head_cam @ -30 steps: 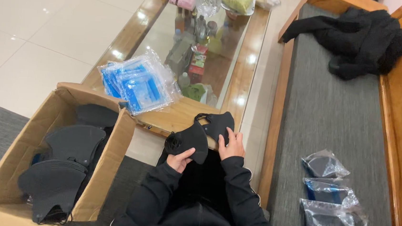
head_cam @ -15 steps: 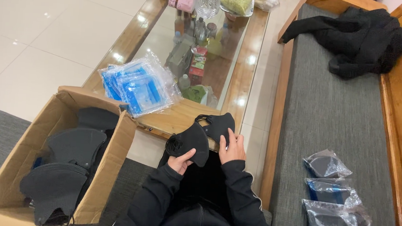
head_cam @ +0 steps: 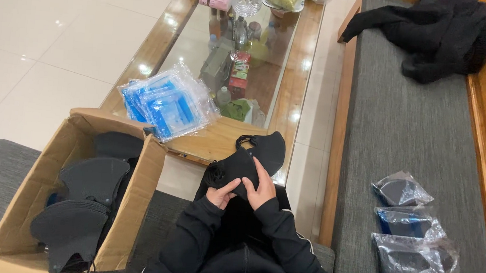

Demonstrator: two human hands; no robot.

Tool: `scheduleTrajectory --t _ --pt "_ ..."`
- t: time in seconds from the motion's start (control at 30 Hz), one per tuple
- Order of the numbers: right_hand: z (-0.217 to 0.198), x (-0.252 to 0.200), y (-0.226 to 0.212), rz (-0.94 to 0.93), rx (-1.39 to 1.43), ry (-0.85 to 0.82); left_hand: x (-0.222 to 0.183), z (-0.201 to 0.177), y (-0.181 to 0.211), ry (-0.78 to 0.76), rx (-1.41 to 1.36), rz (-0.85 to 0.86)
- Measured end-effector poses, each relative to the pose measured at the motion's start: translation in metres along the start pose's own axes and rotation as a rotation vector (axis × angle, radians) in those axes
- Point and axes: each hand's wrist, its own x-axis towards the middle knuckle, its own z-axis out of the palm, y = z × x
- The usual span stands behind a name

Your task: Inspect and sort black face masks from a cardboard box onto a table

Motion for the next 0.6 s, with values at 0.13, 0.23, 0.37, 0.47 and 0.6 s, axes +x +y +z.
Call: scheduleTrajectory --t 0.13,0.23,0.37,0.47,0.6 --pt "0.006 0.002 0.018 -0.009 -0.056 0.016 0.005 -0.001 -0.007 0.032 0.047 0.021" --pt "0.008 -0.001 0.016 0.007 -0.109 0.000 0.013 -0.007 -0.011 0.049 0.052 0.030" --pt "0.006 -0.002 0.007 -0.188 -0.167 0.116 0.019 -0.011 -0.014 0.070 0.062 0.052" --pt "0.007 -0.002 0.007 -0.305 -0.235 0.189 0.019 -0.011 -0.018 0.087 0.101 0.060" --pt "0.008 -0.004 0.007 -0.394 -0.248 0.296 0.019 -0.011 -0.016 0.111 0.131 0.063"
